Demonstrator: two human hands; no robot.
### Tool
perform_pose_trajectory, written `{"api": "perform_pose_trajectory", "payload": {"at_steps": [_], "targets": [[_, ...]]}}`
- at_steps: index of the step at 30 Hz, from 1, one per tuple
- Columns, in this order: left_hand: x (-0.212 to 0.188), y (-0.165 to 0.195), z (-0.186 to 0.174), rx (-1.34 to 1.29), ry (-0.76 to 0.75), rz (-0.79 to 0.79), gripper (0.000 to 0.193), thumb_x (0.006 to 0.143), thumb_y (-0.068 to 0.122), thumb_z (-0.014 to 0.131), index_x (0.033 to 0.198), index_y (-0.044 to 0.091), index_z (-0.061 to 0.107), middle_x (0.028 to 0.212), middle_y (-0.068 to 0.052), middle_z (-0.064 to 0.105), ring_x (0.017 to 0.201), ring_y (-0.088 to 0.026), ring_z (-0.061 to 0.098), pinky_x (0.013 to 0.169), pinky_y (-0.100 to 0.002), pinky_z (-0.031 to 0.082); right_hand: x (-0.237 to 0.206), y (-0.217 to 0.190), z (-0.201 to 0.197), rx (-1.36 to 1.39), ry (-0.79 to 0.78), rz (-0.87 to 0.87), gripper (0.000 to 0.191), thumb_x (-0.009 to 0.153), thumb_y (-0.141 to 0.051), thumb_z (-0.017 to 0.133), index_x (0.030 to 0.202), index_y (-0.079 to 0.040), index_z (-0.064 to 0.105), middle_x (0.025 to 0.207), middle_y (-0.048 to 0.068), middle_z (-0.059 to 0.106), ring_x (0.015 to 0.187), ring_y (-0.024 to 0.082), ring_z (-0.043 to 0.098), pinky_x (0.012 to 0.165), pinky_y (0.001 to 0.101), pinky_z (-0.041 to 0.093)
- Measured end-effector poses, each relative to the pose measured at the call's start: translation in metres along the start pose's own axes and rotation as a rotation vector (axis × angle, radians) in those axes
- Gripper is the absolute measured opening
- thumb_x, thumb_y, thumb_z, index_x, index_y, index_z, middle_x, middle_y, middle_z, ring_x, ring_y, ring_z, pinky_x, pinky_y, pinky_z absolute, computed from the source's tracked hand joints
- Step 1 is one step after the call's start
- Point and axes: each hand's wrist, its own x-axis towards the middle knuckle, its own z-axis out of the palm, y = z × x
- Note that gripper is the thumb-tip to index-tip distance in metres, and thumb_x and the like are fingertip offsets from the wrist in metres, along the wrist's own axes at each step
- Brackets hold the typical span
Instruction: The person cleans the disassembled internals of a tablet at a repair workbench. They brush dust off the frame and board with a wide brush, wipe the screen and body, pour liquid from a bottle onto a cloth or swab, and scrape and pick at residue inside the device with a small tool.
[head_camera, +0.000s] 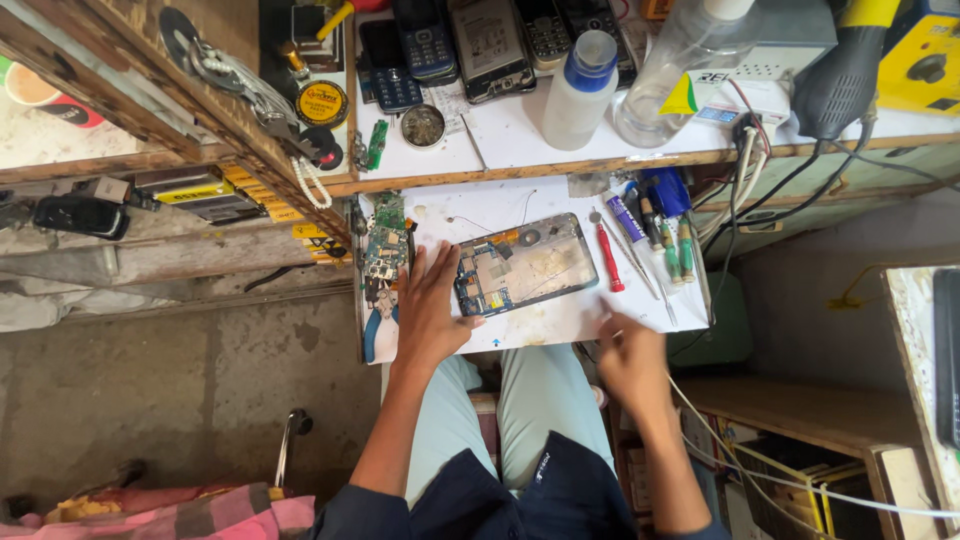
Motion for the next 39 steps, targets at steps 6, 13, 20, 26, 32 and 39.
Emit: {"api": "perform_pose_trajectory", "payload": {"at_steps": [6,13,20,26,32,39], "targets": [[-0.001,-0.003,0.005,-0.009,0.011,-0.002,0.113,0.055,0.02,0.097,0.152,0.01,0.041,0.16,-0.01,0.04,0.154,-0.033,0.023,0.123,-0.058,0.014,-0.015,-0.002,0.0,0.013,-0.025,0.158,0.039,0.095,-0.009,0.066,0.132,0.0,0.068,0.067,0.027,0.057,0.054,0.011,0.045,0.05,0.0345,0.041],[0.002,-0.006,0.005,0.003,0.016,0.02,0.113,0.055,0.021,0.097,0.153,0.01,0.041,0.161,-0.009,0.04,0.154,-0.034,0.024,0.124,-0.057,0.014,-0.019,0.003,0.0,0.002,0.019,0.161,0.037,0.094,-0.01,0.066,0.13,0.0,0.068,0.067,0.023,0.065,0.052,0.012,0.048,0.05,0.0336,0.042],[0.002,-0.006,0.006,0.007,0.008,0.0,0.115,0.055,0.023,0.097,0.153,0.011,0.039,0.161,-0.008,0.039,0.154,-0.033,0.023,0.124,-0.056,0.012,-0.032,0.01,0.017,0.003,-0.197,-0.038,0.039,0.092,-0.009,0.068,0.13,-0.001,0.071,0.071,0.026,0.061,0.055,0.016,0.048,0.053,0.0343,0.044],[0.001,-0.008,0.007,-0.006,0.022,0.01,0.113,0.057,0.023,0.096,0.154,0.012,0.039,0.162,-0.008,0.038,0.154,-0.034,0.021,0.125,-0.055,0.011,-0.023,0.023,0.004,0.097,0.005,0.119,0.038,0.096,-0.011,0.068,0.132,-0.001,0.069,0.072,0.012,0.069,0.063,0.005,0.046,0.053,0.0291,0.041],[0.001,-0.007,0.008,0.003,0.02,-0.002,0.114,0.056,0.024,0.097,0.154,0.012,0.039,0.162,-0.008,0.037,0.154,-0.032,0.022,0.125,-0.054,0.01,-0.024,0.017,0.001,0.04,0.112,0.089,0.039,0.096,-0.011,0.066,0.134,0.0,0.065,0.068,0.009,0.065,0.058,0.007,0.046,0.05,0.0299,0.04],[0.001,-0.007,0.006,0.006,0.02,0.01,0.113,0.056,0.024,0.096,0.153,0.01,0.04,0.161,-0.009,0.038,0.154,-0.033,0.022,0.125,-0.054,0.011,-0.034,0.007,0.023,0.088,-0.048,-0.064,0.038,0.096,-0.011,0.068,0.131,0.001,0.067,0.07,0.01,0.061,0.063,0.006,0.05,0.057,0.0283,0.046]]}}
